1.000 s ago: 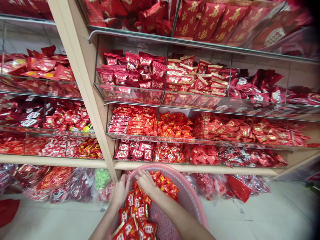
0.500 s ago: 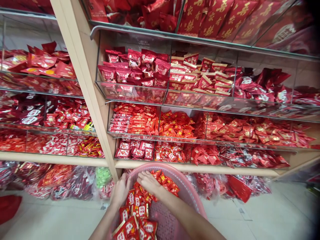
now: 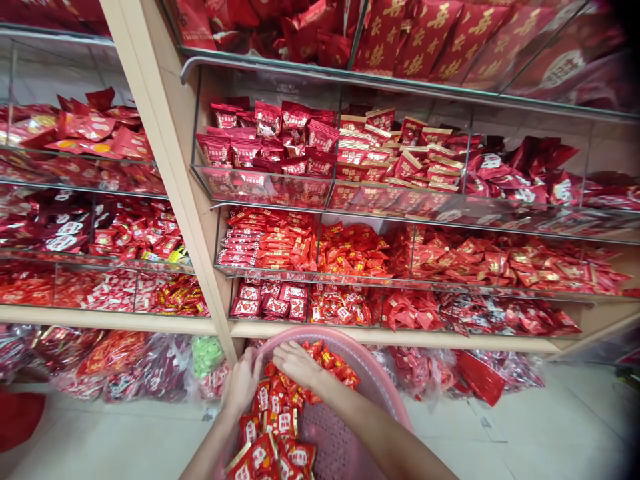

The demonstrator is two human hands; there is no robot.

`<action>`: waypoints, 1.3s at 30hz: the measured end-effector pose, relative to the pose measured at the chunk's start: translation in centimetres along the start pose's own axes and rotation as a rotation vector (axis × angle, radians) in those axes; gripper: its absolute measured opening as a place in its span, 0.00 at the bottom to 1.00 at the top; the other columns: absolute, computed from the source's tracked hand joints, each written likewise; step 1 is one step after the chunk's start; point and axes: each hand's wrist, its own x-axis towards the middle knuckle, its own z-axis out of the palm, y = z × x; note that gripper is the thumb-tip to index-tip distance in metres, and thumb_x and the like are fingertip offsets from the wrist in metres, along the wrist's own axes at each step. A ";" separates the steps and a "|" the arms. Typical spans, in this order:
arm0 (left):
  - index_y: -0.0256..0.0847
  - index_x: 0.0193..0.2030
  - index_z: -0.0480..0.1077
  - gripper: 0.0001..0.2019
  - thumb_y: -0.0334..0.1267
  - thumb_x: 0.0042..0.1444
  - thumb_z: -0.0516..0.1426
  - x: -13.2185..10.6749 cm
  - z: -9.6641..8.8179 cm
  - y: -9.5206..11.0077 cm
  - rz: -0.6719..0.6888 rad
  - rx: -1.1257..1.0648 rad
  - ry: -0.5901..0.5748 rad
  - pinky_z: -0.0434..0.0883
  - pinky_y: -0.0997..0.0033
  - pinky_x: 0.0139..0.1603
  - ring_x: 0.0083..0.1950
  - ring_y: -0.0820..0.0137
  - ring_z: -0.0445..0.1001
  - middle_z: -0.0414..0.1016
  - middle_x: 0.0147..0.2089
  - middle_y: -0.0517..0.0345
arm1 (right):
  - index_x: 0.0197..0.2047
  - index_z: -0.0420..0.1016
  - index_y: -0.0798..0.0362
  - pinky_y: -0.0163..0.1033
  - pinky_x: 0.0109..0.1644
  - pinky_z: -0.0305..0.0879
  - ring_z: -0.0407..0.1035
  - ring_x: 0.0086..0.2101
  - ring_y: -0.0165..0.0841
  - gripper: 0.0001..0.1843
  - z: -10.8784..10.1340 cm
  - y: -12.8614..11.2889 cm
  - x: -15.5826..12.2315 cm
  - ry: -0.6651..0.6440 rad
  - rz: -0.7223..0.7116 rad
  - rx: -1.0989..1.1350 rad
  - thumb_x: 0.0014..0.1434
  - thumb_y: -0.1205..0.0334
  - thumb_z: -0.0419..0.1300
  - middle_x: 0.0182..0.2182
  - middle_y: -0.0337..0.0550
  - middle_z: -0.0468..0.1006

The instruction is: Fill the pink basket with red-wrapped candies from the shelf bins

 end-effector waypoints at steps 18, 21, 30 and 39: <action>0.42 0.45 0.63 0.19 0.48 0.59 0.39 0.5 0.0 -0.4 -0.005 -0.063 -0.011 0.62 0.72 0.34 0.40 0.64 0.74 0.76 0.38 0.52 | 0.45 0.67 0.51 0.41 0.48 0.58 0.60 0.45 0.34 0.12 -1.8 -1.5 -6.4 0.084 0.300 0.171 0.58 0.67 0.49 0.45 0.43 0.68; 0.41 0.45 0.64 0.18 0.48 0.57 0.43 1.2 0.1 -1.2 -0.061 -0.127 -0.063 0.64 0.72 0.36 0.41 0.64 0.74 0.76 0.38 0.53 | 0.50 0.65 0.47 0.43 0.51 0.56 0.58 0.48 0.36 0.16 -4.2 -1.9 -11.4 0.209 0.583 0.245 0.58 0.67 0.48 0.50 0.44 0.65; 0.38 0.45 0.69 0.20 0.49 0.50 0.51 -0.9 -0.1 -2.0 -0.033 -0.648 -0.289 0.68 0.70 0.48 0.49 0.65 0.71 0.74 0.48 0.54 | 0.45 0.65 0.54 0.44 0.38 0.67 0.69 0.37 0.41 0.23 -2.0 -3.0 -25.3 0.582 1.576 1.204 0.44 0.57 0.56 0.33 0.46 0.73; 0.38 0.50 0.67 0.22 0.47 0.49 0.54 -3.5 -2.2 -1.6 -0.176 -0.807 -0.346 0.67 0.69 0.53 0.56 0.65 0.66 0.68 0.55 0.50 | 0.34 0.69 0.54 0.31 0.20 0.58 0.60 0.17 0.25 0.15 -3.5 -3.3 -24.7 0.620 1.617 1.629 0.38 0.63 0.59 0.18 0.33 0.66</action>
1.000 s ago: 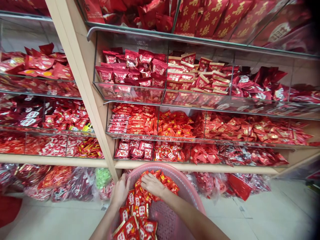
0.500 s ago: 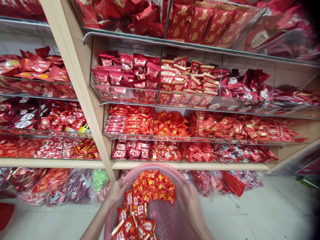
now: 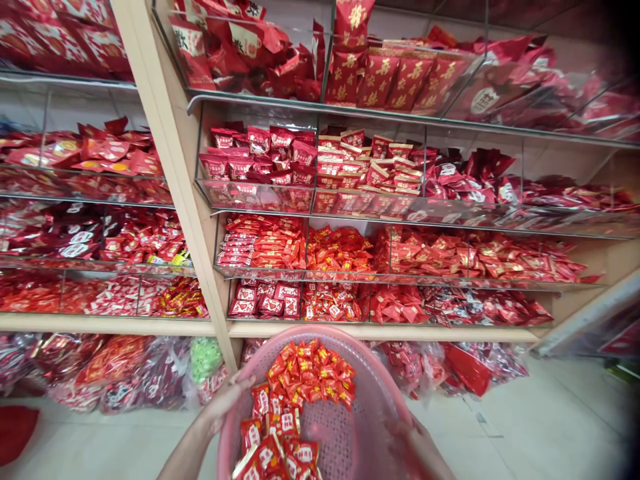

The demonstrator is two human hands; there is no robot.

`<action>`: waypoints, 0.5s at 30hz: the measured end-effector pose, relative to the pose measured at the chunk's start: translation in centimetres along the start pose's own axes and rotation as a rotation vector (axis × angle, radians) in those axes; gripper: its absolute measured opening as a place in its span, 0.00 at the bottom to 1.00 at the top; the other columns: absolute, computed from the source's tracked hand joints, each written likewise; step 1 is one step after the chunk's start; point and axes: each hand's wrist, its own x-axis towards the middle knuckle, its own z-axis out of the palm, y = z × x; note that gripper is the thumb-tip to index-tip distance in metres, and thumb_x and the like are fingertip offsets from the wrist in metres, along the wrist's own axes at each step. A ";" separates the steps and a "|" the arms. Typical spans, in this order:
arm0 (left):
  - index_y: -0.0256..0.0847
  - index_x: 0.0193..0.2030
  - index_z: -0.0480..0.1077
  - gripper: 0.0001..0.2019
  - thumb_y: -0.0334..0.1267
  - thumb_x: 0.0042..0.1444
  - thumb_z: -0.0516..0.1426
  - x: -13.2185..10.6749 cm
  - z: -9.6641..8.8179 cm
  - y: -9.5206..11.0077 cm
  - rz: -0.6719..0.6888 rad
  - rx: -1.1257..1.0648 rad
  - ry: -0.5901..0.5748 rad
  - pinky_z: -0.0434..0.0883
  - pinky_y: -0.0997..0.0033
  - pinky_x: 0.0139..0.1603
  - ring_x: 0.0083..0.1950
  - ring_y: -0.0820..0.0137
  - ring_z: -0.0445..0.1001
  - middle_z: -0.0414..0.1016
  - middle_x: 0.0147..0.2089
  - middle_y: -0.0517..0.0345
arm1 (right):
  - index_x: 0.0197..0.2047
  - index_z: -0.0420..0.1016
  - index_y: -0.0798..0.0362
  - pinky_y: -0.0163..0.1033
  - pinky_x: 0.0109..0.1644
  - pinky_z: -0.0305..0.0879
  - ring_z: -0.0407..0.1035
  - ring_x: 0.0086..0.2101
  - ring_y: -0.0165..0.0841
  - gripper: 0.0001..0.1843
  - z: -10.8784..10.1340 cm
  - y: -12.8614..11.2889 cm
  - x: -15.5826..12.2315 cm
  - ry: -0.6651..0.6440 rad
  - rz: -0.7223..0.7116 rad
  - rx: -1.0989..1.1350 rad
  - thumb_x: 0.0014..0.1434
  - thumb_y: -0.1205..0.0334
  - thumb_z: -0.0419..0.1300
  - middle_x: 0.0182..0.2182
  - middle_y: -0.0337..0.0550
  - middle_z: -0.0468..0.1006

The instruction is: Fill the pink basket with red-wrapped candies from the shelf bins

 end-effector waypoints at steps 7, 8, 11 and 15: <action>0.35 0.52 0.65 0.21 0.39 0.50 0.54 -1.7 -0.8 -0.4 -0.148 -0.073 0.103 0.67 0.70 0.53 0.57 0.66 0.65 0.68 0.54 0.49 | 0.33 0.68 0.53 0.30 0.19 0.55 0.56 0.15 0.22 0.13 1.1 -2.0 -1.0 -0.068 -0.036 -0.022 0.38 0.67 0.55 0.18 0.31 0.62; 0.35 0.51 0.65 0.21 0.39 0.49 0.54 -1.9 -0.8 -0.4 -0.156 -0.139 0.088 0.68 0.70 0.52 0.55 0.65 0.67 0.70 0.53 0.49 | 0.32 0.68 0.53 0.30 0.19 0.55 0.56 0.16 0.22 0.13 1.1 -2.3 -1.3 -0.069 -0.031 -0.028 0.38 0.67 0.55 0.18 0.31 0.62; 0.35 0.45 0.68 0.19 0.34 0.43 0.56 -2.8 -0.7 -0.1 -0.141 -0.337 -0.028 0.71 0.70 0.43 0.44 0.65 0.74 0.77 0.42 0.52 | 0.32 0.68 0.53 0.30 0.20 0.57 0.58 0.17 0.23 0.14 1.3 -2.8 -2.3 -0.036 -0.045 -0.044 0.37 0.67 0.57 0.18 0.32 0.63; 0.36 0.36 0.71 0.16 0.26 0.37 0.53 -3.4 -0.6 0.2 -0.110 -0.411 -0.060 0.70 0.72 0.30 0.26 0.69 0.74 0.76 0.25 0.61 | 0.34 0.68 0.53 0.29 0.19 0.55 0.56 0.16 0.22 0.16 1.5 -2.7 -2.9 -0.009 -0.071 -0.032 0.36 0.67 0.58 0.16 0.31 0.61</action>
